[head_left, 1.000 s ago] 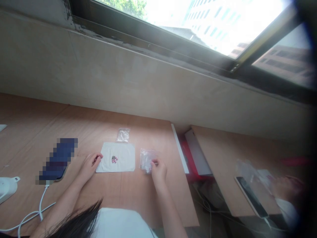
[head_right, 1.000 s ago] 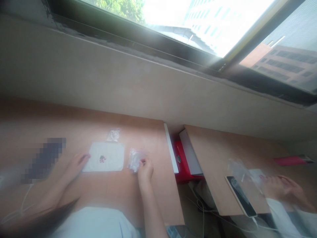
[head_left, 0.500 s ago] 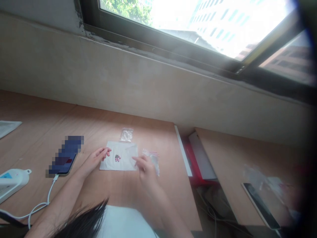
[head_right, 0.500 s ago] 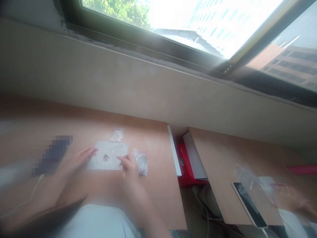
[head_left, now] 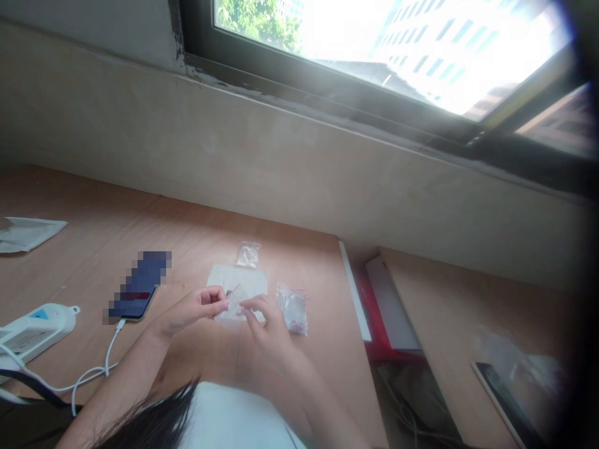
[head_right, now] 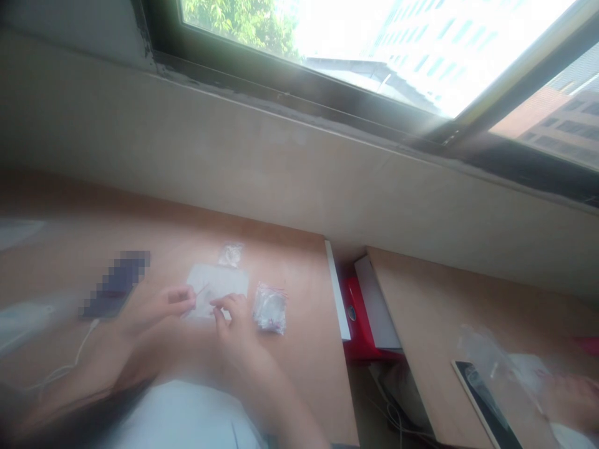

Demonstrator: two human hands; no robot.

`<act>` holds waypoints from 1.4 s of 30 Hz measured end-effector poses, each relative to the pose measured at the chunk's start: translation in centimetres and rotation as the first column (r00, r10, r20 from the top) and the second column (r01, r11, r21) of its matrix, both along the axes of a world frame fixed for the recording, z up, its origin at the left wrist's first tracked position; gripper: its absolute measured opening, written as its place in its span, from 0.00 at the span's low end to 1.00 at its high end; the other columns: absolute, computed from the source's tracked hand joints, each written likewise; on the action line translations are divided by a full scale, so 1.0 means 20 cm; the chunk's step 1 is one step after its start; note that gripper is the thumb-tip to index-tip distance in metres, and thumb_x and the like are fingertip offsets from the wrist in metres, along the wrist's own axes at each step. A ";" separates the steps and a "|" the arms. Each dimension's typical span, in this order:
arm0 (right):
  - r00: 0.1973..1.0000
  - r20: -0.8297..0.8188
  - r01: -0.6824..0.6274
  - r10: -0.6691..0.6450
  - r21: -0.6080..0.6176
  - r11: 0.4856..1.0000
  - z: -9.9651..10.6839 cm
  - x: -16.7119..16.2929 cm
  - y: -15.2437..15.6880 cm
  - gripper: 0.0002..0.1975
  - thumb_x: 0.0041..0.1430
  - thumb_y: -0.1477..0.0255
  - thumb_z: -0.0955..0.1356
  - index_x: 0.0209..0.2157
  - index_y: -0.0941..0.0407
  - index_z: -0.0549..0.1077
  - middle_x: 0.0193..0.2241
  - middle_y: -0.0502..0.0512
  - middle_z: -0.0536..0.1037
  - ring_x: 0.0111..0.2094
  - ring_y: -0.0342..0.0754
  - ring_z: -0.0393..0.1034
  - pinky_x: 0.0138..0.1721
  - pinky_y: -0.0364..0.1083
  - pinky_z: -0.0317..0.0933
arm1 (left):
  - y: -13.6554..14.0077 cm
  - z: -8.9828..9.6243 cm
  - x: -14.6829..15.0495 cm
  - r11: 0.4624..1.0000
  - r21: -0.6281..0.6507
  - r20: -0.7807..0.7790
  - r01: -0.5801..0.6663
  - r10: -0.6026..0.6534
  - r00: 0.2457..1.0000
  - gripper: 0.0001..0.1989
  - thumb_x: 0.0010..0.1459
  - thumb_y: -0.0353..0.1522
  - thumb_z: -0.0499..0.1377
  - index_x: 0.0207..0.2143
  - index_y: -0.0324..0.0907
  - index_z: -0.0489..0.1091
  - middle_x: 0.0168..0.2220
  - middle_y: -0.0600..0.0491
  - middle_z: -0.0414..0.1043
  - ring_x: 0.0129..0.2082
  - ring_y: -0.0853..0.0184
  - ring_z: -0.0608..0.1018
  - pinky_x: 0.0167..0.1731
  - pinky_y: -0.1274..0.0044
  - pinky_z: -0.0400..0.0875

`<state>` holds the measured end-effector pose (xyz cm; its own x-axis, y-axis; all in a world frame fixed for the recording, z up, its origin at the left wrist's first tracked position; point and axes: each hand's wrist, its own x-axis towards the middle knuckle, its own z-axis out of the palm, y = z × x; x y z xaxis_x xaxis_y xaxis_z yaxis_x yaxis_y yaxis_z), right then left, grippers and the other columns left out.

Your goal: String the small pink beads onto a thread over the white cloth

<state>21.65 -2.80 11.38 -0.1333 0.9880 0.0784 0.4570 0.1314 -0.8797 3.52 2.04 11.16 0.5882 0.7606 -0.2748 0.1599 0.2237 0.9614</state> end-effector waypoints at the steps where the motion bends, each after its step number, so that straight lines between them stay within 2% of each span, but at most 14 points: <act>1: 0.999 -0.013 0.032 -0.032 -0.033 0.999 0.02 -0.01 0.00 0.08 0.52 0.74 0.60 0.29 0.56 0.70 0.28 0.53 0.68 0.33 0.45 0.60 0.35 0.44 0.54 | 0.00 0.01 0.01 1.000 -0.003 -0.002 0.021 -0.021 1.000 0.12 0.49 0.38 0.53 0.21 0.39 0.59 0.21 0.59 0.58 0.23 0.73 0.62 0.24 0.81 0.57; 5: 0.993 -0.115 0.016 -0.038 -0.187 0.982 0.06 -0.03 0.00 0.12 0.54 0.66 0.59 0.25 0.58 0.67 0.23 0.50 0.67 0.27 0.41 0.60 0.29 0.41 0.54 | -0.02 0.03 0.05 0.995 0.010 -0.035 0.102 -0.101 0.994 0.13 0.49 0.39 0.53 0.20 0.39 0.58 0.21 0.59 0.59 0.23 0.73 0.63 0.23 0.81 0.58; 9: 0.980 -0.197 -0.023 -0.031 -0.270 0.963 0.04 -0.03 0.01 0.15 0.53 0.62 0.59 0.24 0.58 0.66 0.20 0.48 0.65 0.24 0.40 0.58 0.25 0.39 0.51 | -0.02 0.01 0.07 0.991 0.052 -0.059 0.121 -0.118 0.991 0.12 0.49 0.38 0.54 0.21 0.39 0.59 0.21 0.59 0.58 0.22 0.74 0.63 0.22 0.82 0.57; 13: 0.964 -0.263 -0.057 -0.031 -0.322 0.945 0.00 -0.03 0.02 0.14 0.52 0.63 0.59 0.23 0.58 0.65 0.20 0.49 0.66 0.23 0.40 0.58 0.24 0.39 0.51 | -0.03 0.02 0.08 0.993 0.064 -0.065 0.097 -0.092 0.994 0.13 0.49 0.38 0.54 0.19 0.39 0.56 0.21 0.60 0.58 0.23 0.74 0.63 0.22 0.82 0.56; 19: 0.938 -0.345 -0.087 -0.039 -0.342 0.936 -0.01 -0.04 0.06 0.11 0.53 0.66 0.59 0.23 0.58 0.64 0.21 0.48 0.64 0.24 0.39 0.58 0.24 0.39 0.50 | -0.04 0.02 0.11 0.997 0.064 -0.057 0.051 -0.048 0.997 0.13 0.53 0.40 0.48 0.23 0.40 0.59 0.21 0.60 0.57 0.22 0.74 0.61 0.22 0.82 0.57; 23: 0.951 -0.308 -0.085 -0.017 -0.318 0.944 0.00 -0.04 0.08 0.10 0.51 0.68 0.59 0.22 0.59 0.64 0.20 0.47 0.64 0.24 0.39 0.58 0.24 0.39 0.50 | -0.04 0.02 0.12 0.998 0.067 -0.106 0.016 -0.009 0.994 0.14 0.53 0.40 0.47 0.22 0.40 0.61 0.20 0.60 0.57 0.21 0.74 0.62 0.21 0.82 0.58; 27: 0.967 -0.251 -0.036 -0.049 -0.321 0.946 -0.02 -0.05 0.09 0.09 0.49 0.70 0.59 0.21 0.59 0.63 0.19 0.46 0.62 0.22 0.38 0.55 0.22 0.38 0.49 | -0.03 0.02 0.12 0.986 0.161 -0.159 -0.040 0.066 0.985 0.14 0.51 0.38 0.48 0.20 0.40 0.62 0.18 0.59 0.58 0.21 0.72 0.63 0.22 0.81 0.59; 34: 0.981 -0.134 0.092 -0.139 -0.313 0.945 -0.05 -0.08 0.07 0.10 0.47 0.68 0.59 0.18 0.58 0.60 0.17 0.45 0.57 0.19 0.37 0.50 0.20 0.38 0.45 | -0.03 0.00 0.13 0.963 0.269 -0.235 -0.017 0.083 0.968 0.14 0.51 0.38 0.47 0.20 0.39 0.64 0.19 0.58 0.60 0.23 0.71 0.64 0.23 0.82 0.59; 38: 0.985 -0.088 0.115 -0.149 -0.310 0.944 -0.03 -0.08 0.06 0.09 0.46 0.68 0.59 0.18 0.58 0.60 0.16 0.45 0.57 0.19 0.37 0.49 0.19 0.38 0.44 | -0.02 0.01 0.13 0.952 0.306 -0.248 0.002 0.078 0.966 0.15 0.50 0.38 0.47 0.19 0.39 0.63 0.18 0.58 0.58 0.22 0.72 0.63 0.22 0.82 0.58; 42: 0.977 -0.064 0.179 -0.206 -0.292 0.940 -0.02 -0.04 0.06 0.08 0.45 0.70 0.59 0.18 0.58 0.58 0.17 0.44 0.55 0.19 0.37 0.47 0.19 0.39 0.41 | 0.01 0.00 0.09 0.948 0.311 -0.275 -0.070 0.161 0.948 0.14 0.51 0.37 0.47 0.17 0.39 0.58 0.17 0.60 0.53 0.20 0.73 0.60 0.20 0.82 0.55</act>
